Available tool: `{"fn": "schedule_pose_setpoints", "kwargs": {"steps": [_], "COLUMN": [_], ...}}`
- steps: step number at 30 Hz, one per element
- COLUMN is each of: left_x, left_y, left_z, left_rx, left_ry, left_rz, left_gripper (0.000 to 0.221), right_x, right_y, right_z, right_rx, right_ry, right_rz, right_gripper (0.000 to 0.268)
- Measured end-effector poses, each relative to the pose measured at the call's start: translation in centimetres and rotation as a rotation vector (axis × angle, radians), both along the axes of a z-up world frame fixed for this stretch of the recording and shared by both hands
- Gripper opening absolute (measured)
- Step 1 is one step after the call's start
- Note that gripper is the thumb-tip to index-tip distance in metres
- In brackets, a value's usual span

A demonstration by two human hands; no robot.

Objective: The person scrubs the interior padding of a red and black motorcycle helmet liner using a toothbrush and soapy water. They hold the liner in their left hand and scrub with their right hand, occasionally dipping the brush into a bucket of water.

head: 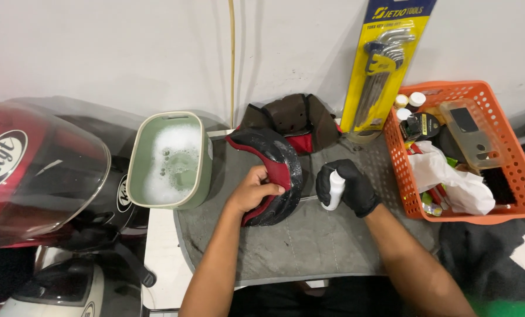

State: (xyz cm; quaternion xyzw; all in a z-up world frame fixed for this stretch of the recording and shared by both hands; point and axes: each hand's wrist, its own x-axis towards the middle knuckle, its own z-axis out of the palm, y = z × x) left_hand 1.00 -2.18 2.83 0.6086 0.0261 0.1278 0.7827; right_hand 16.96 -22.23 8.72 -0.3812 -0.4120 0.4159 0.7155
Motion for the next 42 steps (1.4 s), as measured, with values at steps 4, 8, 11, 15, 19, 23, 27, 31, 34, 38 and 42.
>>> {"fn": "schedule_pose_setpoints", "kwargs": {"steps": [4, 8, 11, 15, 19, 23, 27, 31, 34, 38, 42], "left_x": [-0.4, -0.2, -0.2, -0.2, -0.5, -0.2, -0.5, -0.8, -0.7, -0.5, -0.5], "left_y": [-0.5, 0.0, 0.5, 0.9, -0.2, 0.4, -0.2, 0.4, 0.8, 1.4, 1.4], "left_z": [1.3, -0.2, -1.5, -1.8, 1.5, 0.9, 2.7, 2.7, 2.7, 1.5, 1.4], "left_rx": [-0.025, -0.120, -0.242, -0.427, -0.482, -0.523, -0.598, -0.606, -0.610, -0.625, -0.641], "left_ry": [0.021, -0.013, -0.050, -0.140, -0.177, -0.213, -0.256, -0.254, -0.260, -0.266, -0.265], "left_rz": [0.005, 0.023, 0.050, 0.126, 0.171, 0.209, 0.244, 0.269, 0.279, 0.277, 0.289], "left_gripper": [0.030, 0.031, 0.033, 0.032, 0.029, 0.024, 0.025, 0.022, 0.023, 0.025, 0.030], "right_x": [0.6, 2.1, 3.2, 4.7, 3.6, 4.4, 6.1, 4.8, -1.7, -2.4, -1.2], "right_y": [0.3, 0.5, 0.2, -0.5, -0.4, 0.1, -1.3, -1.1, 1.5, 1.6, 1.6], "right_z": [-0.2, 0.7, 1.3, -0.6, -0.1, -0.8, -2.4, -2.5, 0.4, 0.2, 2.6], "right_rx": [0.061, 0.096, 0.118, -0.035, -0.208, 0.156, 0.263, 0.227, -0.128, -0.141, -0.213], "right_ry": [0.024, -0.079, -0.169, -0.353, -0.470, -0.464, -0.862, -1.338, -1.349, -1.489, -1.319], "right_rz": [0.000, -0.452, -0.844, -1.104, -1.018, -1.120, -0.854, -0.360, -0.184, -0.149, -0.047], "right_gripper": [0.060, 0.035, 0.024, 0.036, 0.033, 0.075, 0.052, 0.013, 0.022, 0.019, 0.014]}}
